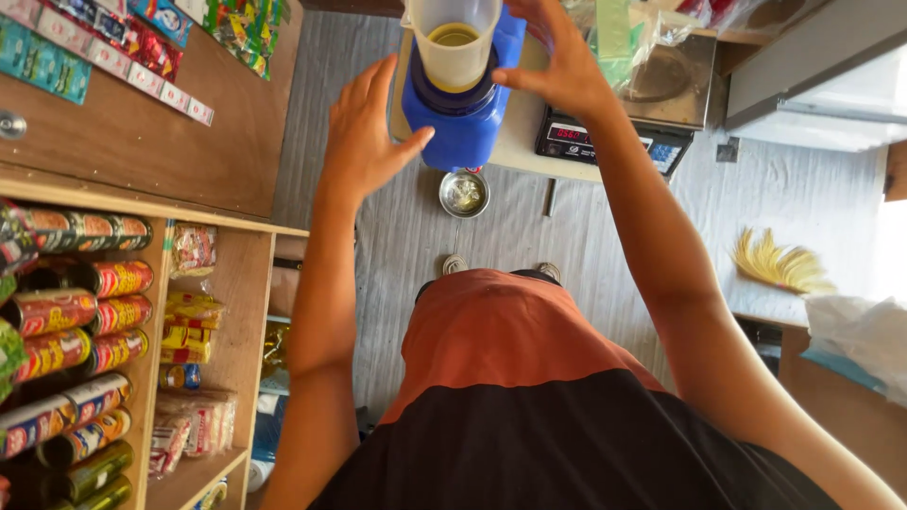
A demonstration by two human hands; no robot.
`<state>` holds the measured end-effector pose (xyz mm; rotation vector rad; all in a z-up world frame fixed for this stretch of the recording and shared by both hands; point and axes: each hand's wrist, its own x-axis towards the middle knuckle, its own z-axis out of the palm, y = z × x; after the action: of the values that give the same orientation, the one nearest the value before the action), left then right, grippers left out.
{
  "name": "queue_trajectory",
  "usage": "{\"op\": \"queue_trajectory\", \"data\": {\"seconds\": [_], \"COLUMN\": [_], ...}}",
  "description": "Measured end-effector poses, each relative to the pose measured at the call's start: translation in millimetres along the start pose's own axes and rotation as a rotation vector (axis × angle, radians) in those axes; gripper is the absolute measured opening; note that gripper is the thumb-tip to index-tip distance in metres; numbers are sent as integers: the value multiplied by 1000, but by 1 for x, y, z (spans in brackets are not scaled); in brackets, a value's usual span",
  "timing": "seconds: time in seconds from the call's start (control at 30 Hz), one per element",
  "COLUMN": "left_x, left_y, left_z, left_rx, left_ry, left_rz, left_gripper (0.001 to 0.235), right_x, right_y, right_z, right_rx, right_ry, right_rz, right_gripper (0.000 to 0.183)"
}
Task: The person refills a large blue container with cooking oil from a small measuring cup and then portions oil into a small plastic bag using a funnel.
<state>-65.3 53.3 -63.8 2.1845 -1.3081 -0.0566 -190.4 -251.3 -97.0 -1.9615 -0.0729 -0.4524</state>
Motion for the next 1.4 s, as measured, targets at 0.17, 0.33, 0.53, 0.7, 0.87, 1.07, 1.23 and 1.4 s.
{"op": "queue_trajectory", "data": {"seconds": [0.17,0.33,0.53,0.7,0.87,1.07,1.23,1.4], "left_x": [-39,-45,-22,4,34,46,69,83], "left_y": [51,87,95,89,83,53,71,83], "left_z": [21,76,162,261,362,516,532,545], "left_rx": [32,-108,-383,-583,-579,-724,-1037,-1182], "left_ry": [59,-3,-172,-209,-161,-16,-179,-49], "left_rz": [43,85,41,-135,-317,-578,-1235,-1413], "left_gripper": [88,71,56,44,37,30,39,42], "right_x": [-89,-152,-199,-233,-247,-252,-248,-249], "right_y": [-17,-23,1,55,106,163,185,203], "right_z": [16,33,28,11,-24,-65,-94,-120], "right_rx": [-258,-221,-105,-9,47,7,-3,40], "right_ry": [181,270,403,469,484,405,246,144], "right_rz": [114,299,534,645,698,756,790,701], "right_gripper": [77,59,43,34,29,26,25,25]}}
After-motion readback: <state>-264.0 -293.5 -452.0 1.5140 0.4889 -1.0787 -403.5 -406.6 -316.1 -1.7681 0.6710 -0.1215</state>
